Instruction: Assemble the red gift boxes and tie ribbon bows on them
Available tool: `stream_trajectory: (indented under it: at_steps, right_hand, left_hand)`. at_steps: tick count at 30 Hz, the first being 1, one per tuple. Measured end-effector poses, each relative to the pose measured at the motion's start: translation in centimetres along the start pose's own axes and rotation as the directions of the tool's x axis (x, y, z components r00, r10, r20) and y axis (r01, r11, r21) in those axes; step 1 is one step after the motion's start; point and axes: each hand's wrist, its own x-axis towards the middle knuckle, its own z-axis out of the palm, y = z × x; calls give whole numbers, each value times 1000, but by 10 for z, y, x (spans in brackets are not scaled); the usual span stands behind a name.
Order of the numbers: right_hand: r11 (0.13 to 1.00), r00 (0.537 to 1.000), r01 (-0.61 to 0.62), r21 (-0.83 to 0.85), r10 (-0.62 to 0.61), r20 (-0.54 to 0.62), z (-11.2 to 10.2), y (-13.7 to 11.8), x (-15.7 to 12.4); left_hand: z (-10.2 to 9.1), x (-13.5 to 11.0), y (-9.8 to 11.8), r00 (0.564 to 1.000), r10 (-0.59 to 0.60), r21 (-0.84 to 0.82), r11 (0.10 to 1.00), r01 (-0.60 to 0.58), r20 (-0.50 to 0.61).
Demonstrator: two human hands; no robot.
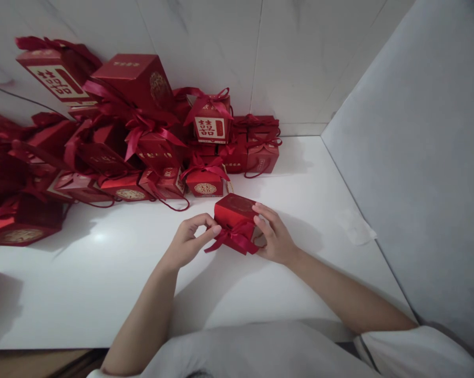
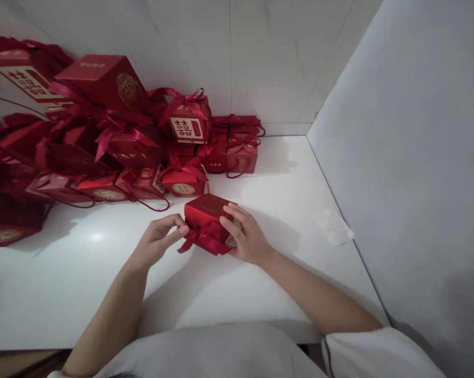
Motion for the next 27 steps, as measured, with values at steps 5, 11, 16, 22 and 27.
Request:
stream_trajectory:
  at_steps: [5, 11, 16, 22, 27]
  right_hand:
    - [980, 991, -97, 174, 79, 104, 0, -2, -2]
    - [939, 977, -170, 299, 120, 178, 2, 0, -8]
    - [923, 967, -225, 311, 172, 190, 2, -1, -6]
    - [887, 933, -333, 320, 261, 248, 2, -4, -1]
    - [959, 980, -196, 203, 186, 67, -6, -6, 4]
  left_hand:
    - [-1, 1, -8, 996, -22, -308, 951, -5, -83]
    - [1, 1, -12, 985, 92, -322, 937, -134, -144]
    - [10, 1, -10, 967, 162, -132, 973, -190, -198]
    - [29, 7, -14, 938, 58, -54, 995, -81, -342]
    - [28, 9, -19, 933, 14, -137, 988, -68, -359]
